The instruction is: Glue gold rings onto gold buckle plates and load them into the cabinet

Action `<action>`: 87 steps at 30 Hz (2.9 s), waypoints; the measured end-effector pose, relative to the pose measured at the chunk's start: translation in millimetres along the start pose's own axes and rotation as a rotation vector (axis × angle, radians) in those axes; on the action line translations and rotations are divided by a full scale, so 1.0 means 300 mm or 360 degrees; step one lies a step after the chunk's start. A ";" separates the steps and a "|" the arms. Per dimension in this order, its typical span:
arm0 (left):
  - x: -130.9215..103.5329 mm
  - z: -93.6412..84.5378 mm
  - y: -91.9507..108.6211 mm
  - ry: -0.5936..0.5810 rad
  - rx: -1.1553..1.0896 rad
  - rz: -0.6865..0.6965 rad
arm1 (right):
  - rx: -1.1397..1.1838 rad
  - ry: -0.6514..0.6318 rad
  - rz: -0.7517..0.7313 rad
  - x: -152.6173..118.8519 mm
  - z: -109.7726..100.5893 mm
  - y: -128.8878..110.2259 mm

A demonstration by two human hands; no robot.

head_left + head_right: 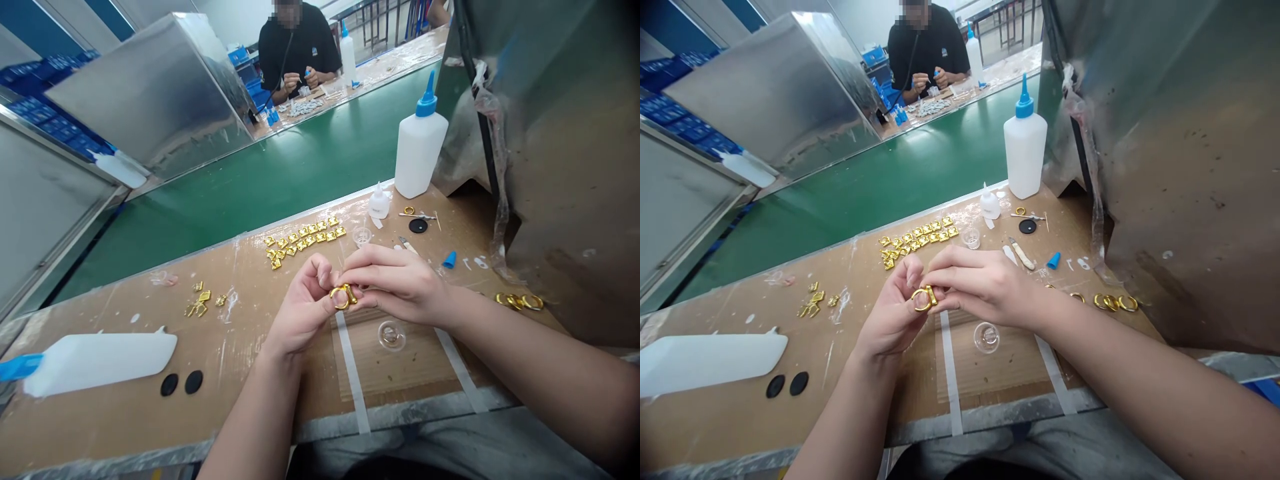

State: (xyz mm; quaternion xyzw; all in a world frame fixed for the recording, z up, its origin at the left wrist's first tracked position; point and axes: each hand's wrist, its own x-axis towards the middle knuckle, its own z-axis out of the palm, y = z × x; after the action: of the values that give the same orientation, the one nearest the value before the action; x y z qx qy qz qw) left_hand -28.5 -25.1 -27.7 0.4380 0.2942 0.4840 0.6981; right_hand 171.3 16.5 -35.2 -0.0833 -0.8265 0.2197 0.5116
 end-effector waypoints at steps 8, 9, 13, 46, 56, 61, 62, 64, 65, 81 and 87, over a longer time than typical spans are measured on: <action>-0.005 0.040 -0.019 0.0048 -0.0035 0.0216 | -0.0036 -0.0056 -0.0032 0.008 -0.017 -0.006; -0.006 0.046 -0.021 0.0062 -0.0053 0.0219 | -0.0047 -0.0057 -0.0036 0.010 -0.019 -0.007; -0.006 0.064 -0.037 0.0101 -0.0220 0.0203 | 0.0004 -0.0037 0.0015 0.014 -0.021 -0.008; -0.006 0.075 -0.052 0.0185 -0.0127 0.0327 | 0.0011 -0.0049 -0.0007 0.020 -0.028 -0.023; 0.002 0.075 -0.061 0.0055 -0.0109 0.0495 | -0.0005 -0.0070 -0.0022 0.018 -0.027 -0.023; 0.004 0.074 -0.068 0.0009 -0.0212 0.0437 | -0.0002 -0.0094 0.0031 0.020 -0.025 -0.025; 0.004 0.074 -0.069 0.0011 -0.0237 0.0420 | -0.0001 -0.0097 0.0055 0.019 -0.024 -0.025; 0.003 0.074 -0.072 0.0039 -0.0244 0.0399 | 0.0020 -0.0102 0.0102 0.016 -0.022 -0.025; 0.003 0.074 -0.073 0.0059 -0.0222 0.0385 | 0.0034 -0.0109 0.0114 0.015 -0.021 -0.025; -0.002 0.078 -0.084 0.0134 -0.0163 0.0324 | 0.0214 -0.0027 0.0022 0.030 -0.006 -0.035; 0.002 0.069 -0.074 0.0066 -0.0171 0.0341 | 0.0343 -0.0019 0.0066 0.032 -0.004 -0.029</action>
State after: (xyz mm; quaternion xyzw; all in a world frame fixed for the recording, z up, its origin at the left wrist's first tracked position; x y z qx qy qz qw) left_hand -1.6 -34.5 -38.4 0.4188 0.2337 0.5799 0.6586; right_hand 168.7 12.4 -23.1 -0.0435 -0.7992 0.3183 0.5080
